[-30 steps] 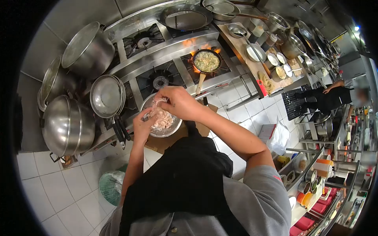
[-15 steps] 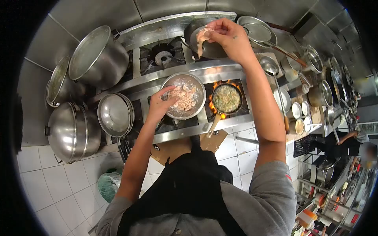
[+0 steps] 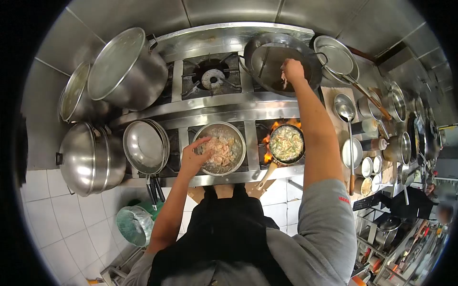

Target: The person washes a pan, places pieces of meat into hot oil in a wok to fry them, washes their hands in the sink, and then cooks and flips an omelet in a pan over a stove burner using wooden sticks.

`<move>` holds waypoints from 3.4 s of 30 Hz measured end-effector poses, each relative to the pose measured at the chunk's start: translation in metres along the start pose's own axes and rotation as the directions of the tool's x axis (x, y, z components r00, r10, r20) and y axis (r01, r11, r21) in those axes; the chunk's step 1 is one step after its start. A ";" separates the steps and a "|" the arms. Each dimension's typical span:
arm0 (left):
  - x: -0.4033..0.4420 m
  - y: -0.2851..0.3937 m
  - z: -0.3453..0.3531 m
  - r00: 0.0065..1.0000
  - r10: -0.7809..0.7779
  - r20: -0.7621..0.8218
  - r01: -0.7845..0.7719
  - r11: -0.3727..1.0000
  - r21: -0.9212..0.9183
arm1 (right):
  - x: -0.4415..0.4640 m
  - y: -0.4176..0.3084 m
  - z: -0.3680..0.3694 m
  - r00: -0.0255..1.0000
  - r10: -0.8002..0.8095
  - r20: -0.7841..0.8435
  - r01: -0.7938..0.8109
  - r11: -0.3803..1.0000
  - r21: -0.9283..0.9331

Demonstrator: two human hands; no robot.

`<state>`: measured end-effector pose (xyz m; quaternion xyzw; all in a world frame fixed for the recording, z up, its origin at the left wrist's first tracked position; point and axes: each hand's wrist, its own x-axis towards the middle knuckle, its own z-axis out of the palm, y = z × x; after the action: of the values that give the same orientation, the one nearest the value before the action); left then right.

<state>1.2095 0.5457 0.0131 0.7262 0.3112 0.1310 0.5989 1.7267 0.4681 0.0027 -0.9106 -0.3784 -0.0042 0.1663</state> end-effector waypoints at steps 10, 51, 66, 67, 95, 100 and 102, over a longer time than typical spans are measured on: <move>0.041 0.009 -0.048 0.985 0.133 0.109 -0.132 0.991 -0.020 | -0.086 -0.161 -0.118 0.953 -0.241 0.183 0.116 0.849 0.515; 0.158 0.010 -0.021 0.978 0.191 0.084 -0.188 0.981 -0.043 | 0.035 -0.058 -0.008 0.994 0.109 0.028 -0.102 0.977 -0.186; 0.178 0.046 -0.037 0.955 0.255 0.153 -0.257 0.966 -0.005 | -0.096 -0.240 -0.029 0.742 -0.656 0.137 0.611 0.746 0.265; 0.182 0.044 -0.039 0.949 0.272 0.158 -0.276 0.961 0.006 | -0.095 -0.243 -0.025 0.741 -0.658 0.131 0.623 0.748 0.230; 0.204 0.025 -0.033 0.970 0.243 0.009 -0.242 0.967 -0.076 | -0.047 -0.218 -0.099 0.963 -0.180 0.202 -0.008 0.728 0.686; 0.210 0.018 -0.031 0.984 0.177 0.037 -0.171 0.976 -0.133 | -0.003 -0.142 -0.066 0.993 -0.103 0.056 0.094 0.987 0.133; 0.213 0.011 -0.030 0.982 0.186 0.044 -0.179 0.976 -0.128 | 0.015 -0.106 -0.030 0.990 -0.105 0.095 0.111 0.992 -0.064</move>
<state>1.3605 0.6980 -0.0079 0.7166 0.2177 0.1840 0.6365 1.6683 0.5392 0.0643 -0.8932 -0.4341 0.0155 0.1165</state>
